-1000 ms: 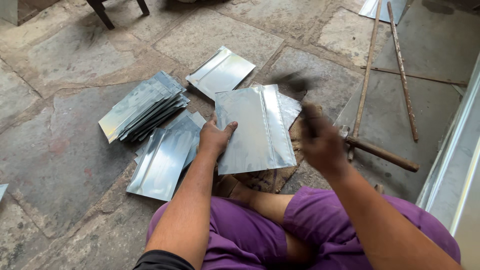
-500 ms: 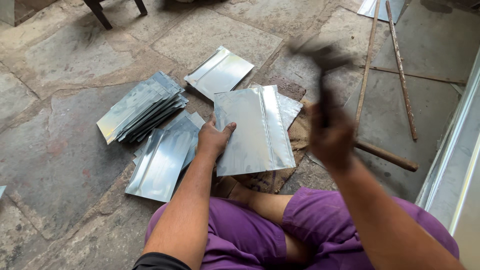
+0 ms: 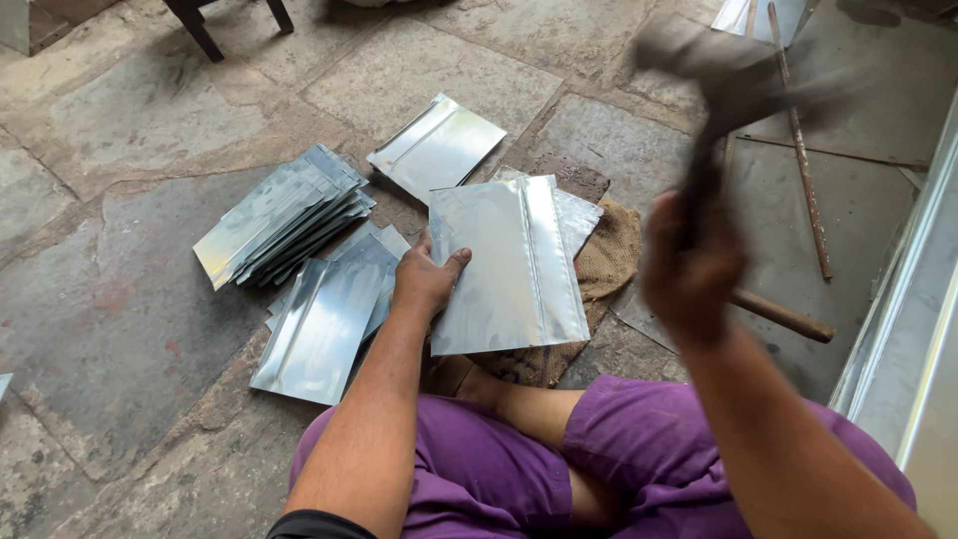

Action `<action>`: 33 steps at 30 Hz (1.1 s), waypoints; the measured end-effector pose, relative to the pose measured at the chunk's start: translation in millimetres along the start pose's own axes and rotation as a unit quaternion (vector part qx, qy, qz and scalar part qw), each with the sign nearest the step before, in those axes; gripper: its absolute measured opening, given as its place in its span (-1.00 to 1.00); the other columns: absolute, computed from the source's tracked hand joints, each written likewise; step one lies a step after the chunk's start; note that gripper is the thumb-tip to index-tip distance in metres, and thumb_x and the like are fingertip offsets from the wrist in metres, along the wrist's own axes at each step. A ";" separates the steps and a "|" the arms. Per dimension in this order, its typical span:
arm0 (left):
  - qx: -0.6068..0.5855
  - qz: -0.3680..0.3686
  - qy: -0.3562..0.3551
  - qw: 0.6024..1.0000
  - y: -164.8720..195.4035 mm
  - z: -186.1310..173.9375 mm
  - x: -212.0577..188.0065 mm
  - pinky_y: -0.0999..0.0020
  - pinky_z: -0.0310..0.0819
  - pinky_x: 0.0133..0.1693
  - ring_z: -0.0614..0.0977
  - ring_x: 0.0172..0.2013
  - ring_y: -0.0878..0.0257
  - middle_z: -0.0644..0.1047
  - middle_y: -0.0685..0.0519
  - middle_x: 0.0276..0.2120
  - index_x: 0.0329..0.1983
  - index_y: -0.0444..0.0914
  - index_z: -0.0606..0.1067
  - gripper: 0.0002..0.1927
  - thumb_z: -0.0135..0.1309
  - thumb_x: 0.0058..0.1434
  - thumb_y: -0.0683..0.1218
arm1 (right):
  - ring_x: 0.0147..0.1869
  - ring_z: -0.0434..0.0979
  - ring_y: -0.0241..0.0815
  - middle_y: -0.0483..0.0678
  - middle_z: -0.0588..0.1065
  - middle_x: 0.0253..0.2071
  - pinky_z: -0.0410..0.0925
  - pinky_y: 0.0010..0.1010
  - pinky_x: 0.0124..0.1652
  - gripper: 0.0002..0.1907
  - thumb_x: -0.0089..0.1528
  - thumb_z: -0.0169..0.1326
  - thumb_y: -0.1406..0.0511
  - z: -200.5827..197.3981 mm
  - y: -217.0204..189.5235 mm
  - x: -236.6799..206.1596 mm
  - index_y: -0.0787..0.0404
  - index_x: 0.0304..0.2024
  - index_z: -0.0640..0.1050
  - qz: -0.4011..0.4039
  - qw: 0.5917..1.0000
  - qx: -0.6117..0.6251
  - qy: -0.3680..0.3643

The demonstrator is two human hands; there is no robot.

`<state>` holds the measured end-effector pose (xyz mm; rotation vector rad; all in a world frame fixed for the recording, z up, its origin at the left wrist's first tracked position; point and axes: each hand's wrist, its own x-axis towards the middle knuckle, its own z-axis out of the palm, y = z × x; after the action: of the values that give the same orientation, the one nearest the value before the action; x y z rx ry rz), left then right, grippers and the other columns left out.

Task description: The person hammers metal sheets by hand. They pick up individual sheets from a pile, place them onto a metal block, flatten or shape them using a hammer, and then set them aside into another stack.

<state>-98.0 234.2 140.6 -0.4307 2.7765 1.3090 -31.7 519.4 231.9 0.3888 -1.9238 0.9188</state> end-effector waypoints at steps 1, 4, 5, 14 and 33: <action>-0.009 -0.004 -0.001 1.000 -0.8 0.1 -0.6 0.20 0.48 0.10 0.63 0.09 -0.05 0.54 -0.27 0.13 0.46 -0.28 0.21 -0.05 0.26 0.11 0.23 | -0.29 0.54 -0.21 0.04 0.51 -0.28 0.43 -0.39 -0.30 -0.64 0.55 -0.03 0.33 11.4 -0.6 -6.1 0.11 0.39 0.35 -0.052 0.997 -0.016 -0.053; -0.023 0.016 0.000 1.000 -3.1 0.3 -3.0 0.20 0.49 0.10 0.64 0.09 -0.05 0.57 -0.25 0.12 0.43 -0.27 0.27 -0.10 0.24 0.10 0.22 | -0.48 0.50 -0.19 -0.06 0.52 -0.32 0.42 -0.35 -0.52 -0.47 0.33 0.07 0.29 34.0 -4.3 -12.0 0.03 0.37 0.36 0.305 0.844 -0.127 -0.422; -0.018 0.043 0.006 0.999 -4.4 0.0 -3.9 0.20 0.48 0.12 0.64 0.10 -0.06 0.59 -0.25 0.11 0.40 -0.28 0.33 -0.14 0.24 0.10 0.22 | -0.50 0.50 -0.21 -0.04 0.53 -0.35 0.40 -0.35 -0.53 -0.46 0.34 0.06 0.29 34.4 -5.7 -8.6 0.05 0.38 0.36 0.303 0.862 -0.114 -0.390; -0.007 0.040 0.021 0.999 -17.4 3.9 2.5 0.21 0.42 0.16 0.57 0.17 -0.09 0.51 -0.32 0.15 0.41 -0.38 0.25 -0.05 0.27 0.10 0.22 | -0.37 0.52 -0.26 -0.01 0.48 -0.40 0.39 -0.44 -0.43 -0.56 0.53 -0.01 0.32 -12.3 -9.7 21.7 0.36 0.43 0.35 -0.005 0.998 0.053 -0.018; -0.025 0.060 0.024 0.998 -16.8 2.5 -0.7 0.21 0.42 0.16 0.56 0.18 -0.09 0.51 -0.31 0.15 0.38 -0.39 0.28 -0.08 0.30 0.10 0.20 | -0.31 0.52 -0.20 0.05 0.53 -0.35 0.39 -0.37 -0.34 -0.61 0.46 -0.05 0.37 3.6 -13.8 3.0 0.26 0.34 0.42 0.011 0.997 0.075 -0.025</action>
<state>-93.0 226.1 126.5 -0.3068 2.8541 1.4136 -27.2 507.9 239.5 0.4829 -1.9136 1.0799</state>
